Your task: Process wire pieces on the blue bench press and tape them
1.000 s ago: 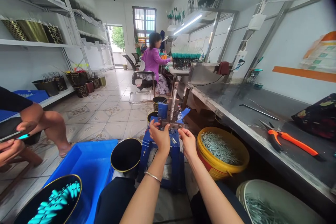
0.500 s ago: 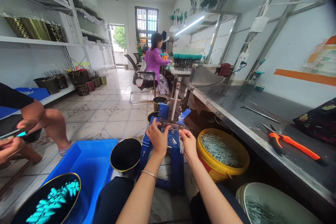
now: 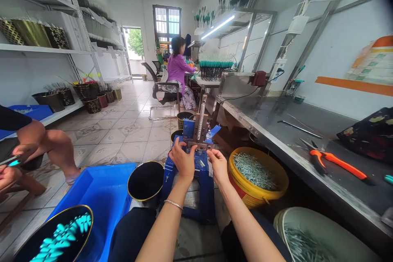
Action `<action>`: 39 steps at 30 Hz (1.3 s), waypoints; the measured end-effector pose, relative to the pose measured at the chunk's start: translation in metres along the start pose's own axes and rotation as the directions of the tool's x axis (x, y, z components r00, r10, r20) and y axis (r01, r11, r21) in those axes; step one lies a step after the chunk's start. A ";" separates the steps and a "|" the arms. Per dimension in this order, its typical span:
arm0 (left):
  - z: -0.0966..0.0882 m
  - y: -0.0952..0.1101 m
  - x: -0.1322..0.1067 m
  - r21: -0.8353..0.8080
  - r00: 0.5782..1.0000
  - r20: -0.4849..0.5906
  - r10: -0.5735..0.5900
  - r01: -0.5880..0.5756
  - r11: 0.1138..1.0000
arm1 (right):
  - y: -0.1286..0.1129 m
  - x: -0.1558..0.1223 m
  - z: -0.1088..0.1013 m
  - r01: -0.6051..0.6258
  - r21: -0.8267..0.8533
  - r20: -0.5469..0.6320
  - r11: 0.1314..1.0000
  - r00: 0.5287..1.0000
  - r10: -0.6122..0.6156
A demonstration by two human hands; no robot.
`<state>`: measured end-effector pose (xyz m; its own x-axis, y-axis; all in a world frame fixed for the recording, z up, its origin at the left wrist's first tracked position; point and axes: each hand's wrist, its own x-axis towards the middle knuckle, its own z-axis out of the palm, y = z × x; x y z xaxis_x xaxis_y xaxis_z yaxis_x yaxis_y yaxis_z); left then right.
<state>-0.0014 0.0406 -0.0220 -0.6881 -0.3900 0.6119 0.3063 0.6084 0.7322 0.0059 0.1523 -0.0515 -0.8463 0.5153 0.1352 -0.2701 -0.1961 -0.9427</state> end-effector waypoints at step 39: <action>-0.003 0.007 0.010 0.140 1.000 -0.009 -0.011 0.012 0.990 | -0.010 0.015 -0.005 0.147 -0.209 -0.002 0.967 0.989 -0.150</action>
<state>-0.0037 0.0390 -0.0096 -0.6852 -0.4030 0.6067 0.2027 0.6945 0.6903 -0.0015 0.1658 -0.0419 -0.7951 0.5406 0.2749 -0.2892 0.0604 -0.9553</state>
